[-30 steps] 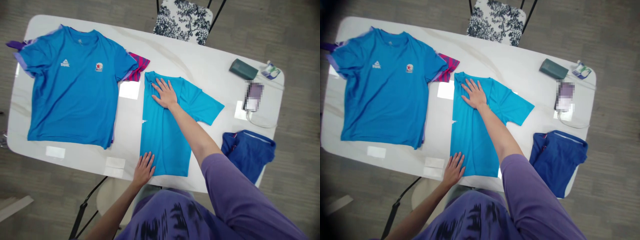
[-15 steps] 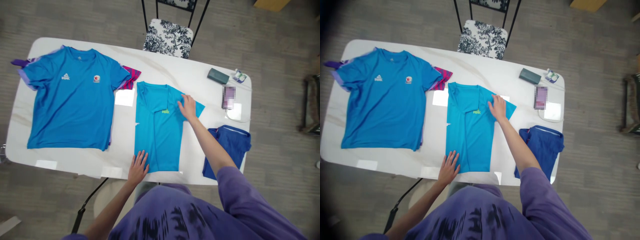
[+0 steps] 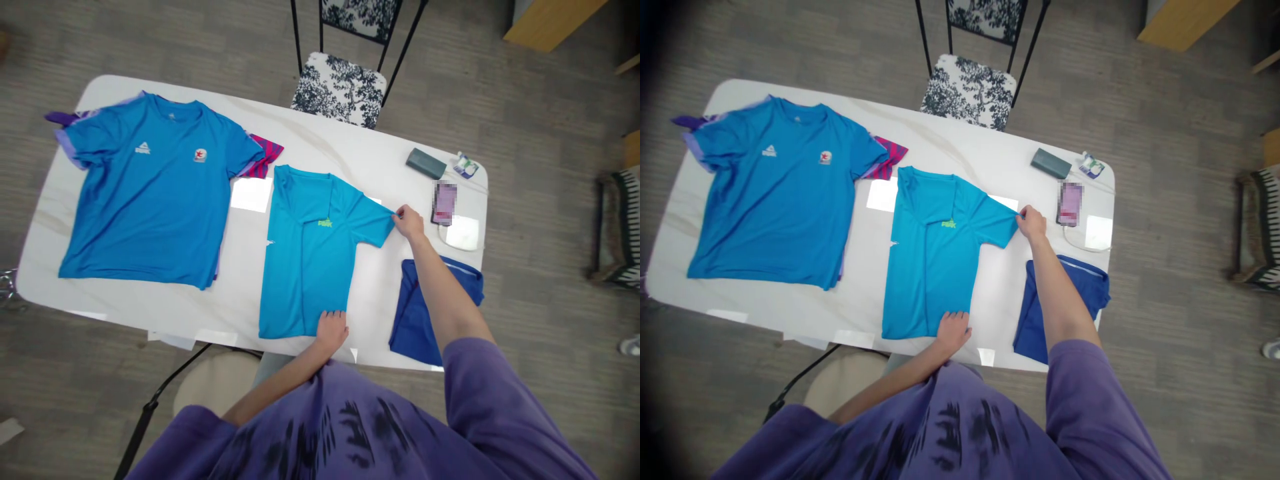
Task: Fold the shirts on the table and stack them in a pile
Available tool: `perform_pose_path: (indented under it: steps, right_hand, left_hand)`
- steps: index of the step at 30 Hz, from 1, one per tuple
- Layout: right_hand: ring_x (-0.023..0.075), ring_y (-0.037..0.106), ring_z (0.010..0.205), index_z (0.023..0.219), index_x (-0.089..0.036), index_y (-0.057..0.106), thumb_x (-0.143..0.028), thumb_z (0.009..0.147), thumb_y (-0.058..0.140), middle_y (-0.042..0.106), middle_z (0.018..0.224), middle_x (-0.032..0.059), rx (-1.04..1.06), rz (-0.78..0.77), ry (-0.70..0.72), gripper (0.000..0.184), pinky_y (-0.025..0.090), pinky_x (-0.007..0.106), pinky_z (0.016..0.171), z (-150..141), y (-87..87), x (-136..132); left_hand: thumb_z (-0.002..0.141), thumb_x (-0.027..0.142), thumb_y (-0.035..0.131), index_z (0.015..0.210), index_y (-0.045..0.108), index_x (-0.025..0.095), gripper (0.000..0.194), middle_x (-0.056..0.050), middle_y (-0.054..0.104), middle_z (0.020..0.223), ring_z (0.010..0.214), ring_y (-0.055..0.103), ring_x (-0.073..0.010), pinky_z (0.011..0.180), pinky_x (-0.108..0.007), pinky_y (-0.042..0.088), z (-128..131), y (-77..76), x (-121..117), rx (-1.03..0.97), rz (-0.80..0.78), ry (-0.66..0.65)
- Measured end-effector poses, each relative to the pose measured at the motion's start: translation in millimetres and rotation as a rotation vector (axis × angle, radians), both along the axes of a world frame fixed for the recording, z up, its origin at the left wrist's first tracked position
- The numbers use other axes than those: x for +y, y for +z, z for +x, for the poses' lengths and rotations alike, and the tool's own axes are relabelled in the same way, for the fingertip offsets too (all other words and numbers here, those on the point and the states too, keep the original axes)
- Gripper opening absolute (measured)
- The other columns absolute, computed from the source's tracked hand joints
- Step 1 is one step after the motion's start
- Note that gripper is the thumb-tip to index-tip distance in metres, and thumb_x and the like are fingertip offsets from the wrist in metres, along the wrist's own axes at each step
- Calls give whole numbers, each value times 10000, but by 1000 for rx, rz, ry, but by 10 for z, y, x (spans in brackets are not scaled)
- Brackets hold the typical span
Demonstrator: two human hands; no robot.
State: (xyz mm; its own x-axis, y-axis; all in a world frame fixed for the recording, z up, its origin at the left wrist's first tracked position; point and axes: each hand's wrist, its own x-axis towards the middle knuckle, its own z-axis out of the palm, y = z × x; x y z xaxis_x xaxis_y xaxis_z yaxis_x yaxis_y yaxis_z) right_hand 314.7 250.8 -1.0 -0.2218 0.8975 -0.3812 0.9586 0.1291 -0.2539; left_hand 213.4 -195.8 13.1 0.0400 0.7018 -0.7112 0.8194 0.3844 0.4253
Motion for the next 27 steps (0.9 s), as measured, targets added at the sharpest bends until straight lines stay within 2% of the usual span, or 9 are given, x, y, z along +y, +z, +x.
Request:
perform_pose_path:
  steps: [5, 10, 13, 17, 19, 22, 24, 27]
  right_hand:
    - [338, 801, 1115, 1198, -255, 748, -287, 1008, 688, 895, 1217, 159, 120, -10, -64, 202, 643, 449, 1030, -51, -34, 20]
    - [329, 825, 1085, 1128, -262, 757, -275, 962, 697, 892, 1185, 146, 181, 11, -102, 177, 677, 464, 1033, -117, 2, -7]
    - [329, 826, 1048, 1123, -269, 768, -292, 942, 712, 871, 1124, 119, 237, 25, -115, 191, 695, 499, 1045, -191, 149, 6]
    - [288, 801, 896, 1198, -269, 792, -316, 954, 729, 792, 964, 44, 432, 19, -93, 257, 740, 512, 955, -510, 466, 102]
    - [254, 773, 820, 1207, -261, 797, -328, 983, 742, 741, 902, 16, 532, -16, -64, 240, 757, 502, 890, -844, 622, 178]
    - [211, 762, 786, 1148, -229, 786, -357, 1033, 783, 712, 882, 4, 612, -70, -10, 172, 774, 507, 862, -1596, 762, 282]
    - [212, 784, 824, 1123, -198, 776, -352, 1060, 793, 727, 907, 19, 644, -102, 39, 167, 781, 538, 887, -2232, 751, 304]
    - [257, 826, 947, 1181, -141, 779, -299, 1097, 764, 773, 984, 60, 642, -149, 132, 180, 774, 603, 966, -3239, 548, 193]
  left_hand:
    - [1094, 199, 622, 1319, 814, 194, 296, -314, 821, 1315, 1309, 807, -481, 1172, -610, 563, -100, 32, -195, 25, -47, 62]
    - [1029, 166, 655, 1207, 844, 215, 264, -300, 854, 1202, 1221, 851, -479, 1099, -601, 590, -204, 102, -351, -33, -77, 124]
    - [1016, 184, 681, 1157, 838, 243, 218, -261, 878, 1216, 1215, 865, -456, 1064, -568, 602, -364, 183, -441, -109, -50, 176]
    - [1024, 264, 716, 1092, 805, 290, 115, -111, 912, 1157, 1131, 886, -330, 964, -413, 630, -771, 302, -656, -266, -4, 289]
    - [1042, 309, 702, 1104, 789, 296, 108, -44, 912, 1100, 1054, 883, -258, 926, -339, 642, -1038, 348, -823, -348, 17, 362]
    - [1090, 386, 631, 1134, 771, 285, 179, 1, 900, 1066, 998, 869, -200, 909, -272, 662, -1456, 367, -1114, -421, 42, 474]
    - [1118, 426, 579, 1148, 764, 271, 243, 1, 894, 1084, 1017, 862, -190, 910, -258, 672, -1719, 323, -1303, -417, 53, 540]
    - [1153, 419, 522, 1177, 758, 252, 290, -12, 889, 1132, 1074, 857, -184, 957, -258, 678, -2052, 163, -1541, -346, 56, 620]
